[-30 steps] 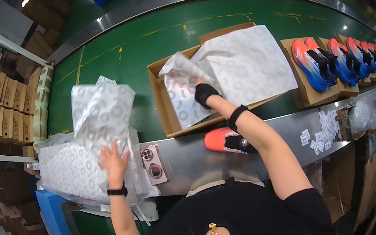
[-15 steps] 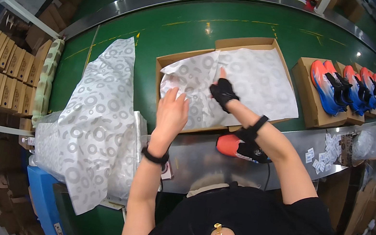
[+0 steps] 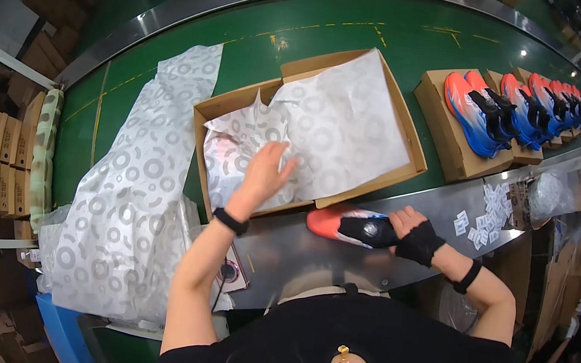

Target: Packing pairs of sneakers into shoeboxes with protective tissue paper.

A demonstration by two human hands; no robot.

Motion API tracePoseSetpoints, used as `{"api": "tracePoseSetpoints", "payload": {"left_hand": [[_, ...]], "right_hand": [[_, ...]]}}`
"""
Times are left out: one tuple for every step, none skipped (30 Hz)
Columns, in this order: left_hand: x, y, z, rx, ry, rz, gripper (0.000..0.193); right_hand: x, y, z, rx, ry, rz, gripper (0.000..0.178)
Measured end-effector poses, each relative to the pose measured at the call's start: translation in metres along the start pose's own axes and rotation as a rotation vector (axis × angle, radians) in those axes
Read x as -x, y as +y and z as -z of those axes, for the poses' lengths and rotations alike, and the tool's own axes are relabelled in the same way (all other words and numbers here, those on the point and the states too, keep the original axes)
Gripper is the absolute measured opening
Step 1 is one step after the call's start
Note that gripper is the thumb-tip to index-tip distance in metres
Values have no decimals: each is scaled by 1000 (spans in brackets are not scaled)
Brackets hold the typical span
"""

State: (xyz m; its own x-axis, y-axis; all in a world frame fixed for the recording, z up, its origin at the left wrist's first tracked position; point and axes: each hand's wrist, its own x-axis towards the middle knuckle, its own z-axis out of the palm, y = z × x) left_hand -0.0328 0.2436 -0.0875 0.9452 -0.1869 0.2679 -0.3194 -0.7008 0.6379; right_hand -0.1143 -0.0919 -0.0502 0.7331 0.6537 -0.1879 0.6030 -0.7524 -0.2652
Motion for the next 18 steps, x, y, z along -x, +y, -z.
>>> {"api": "tracePoseSetpoints", "payload": {"left_hand": [[12,28,10,86,-36,-76,40],[30,58,20,209,-115,-99,46],[49,74,24,254,-211,-201,55],[58,104,37,224,-357,-246,65],[78,115,39,114,-350,-331,71],[92,120,47,69,-337,-230,71],[101,120,57,28,-327,-136,71],[107,120,68,104,-328,-20,70],[112,118,84,178,-326,95,69],[123,115,101,183,-240,165,64],[135,106,118,249,-205,256,63],[152,91,129,262,-112,348,58],[169,77,134,535,-12,660,53],[177,60,132,676,159,693,49],[171,47,125,826,311,705,46],[154,44,119,1013,392,736,42],[125,42,107,1211,446,751,39],[107,31,95,1295,457,733,37]], "right_hand": [[-6,-5,0,-58,66,47,49],[-13,-16,10,-118,40,96,49],[-19,-30,24,-179,12,154,49],[-28,-41,35,-217,7,232,50],[-36,-55,48,-249,5,315,51],[-43,-68,60,-248,-47,363,54],[-49,-77,67,-284,-26,430,53],[-57,-80,66,-381,140,532,50],[-66,-82,67,-477,308,635,47],[-67,-85,83,-505,315,519,44],[-70,-76,79,-428,505,466,37],[-65,-73,78,-543,306,329,32],[-55,-71,77,-648,107,187,27],[-51,-69,62,-707,-62,187,27],[-46,-63,42,-758,-220,161,28],[-44,-60,28,-713,-407,50,37],[-38,-44,-13,-890,-328,-7,47],[-41,-41,-30,-1068,-321,-196,49]]}}
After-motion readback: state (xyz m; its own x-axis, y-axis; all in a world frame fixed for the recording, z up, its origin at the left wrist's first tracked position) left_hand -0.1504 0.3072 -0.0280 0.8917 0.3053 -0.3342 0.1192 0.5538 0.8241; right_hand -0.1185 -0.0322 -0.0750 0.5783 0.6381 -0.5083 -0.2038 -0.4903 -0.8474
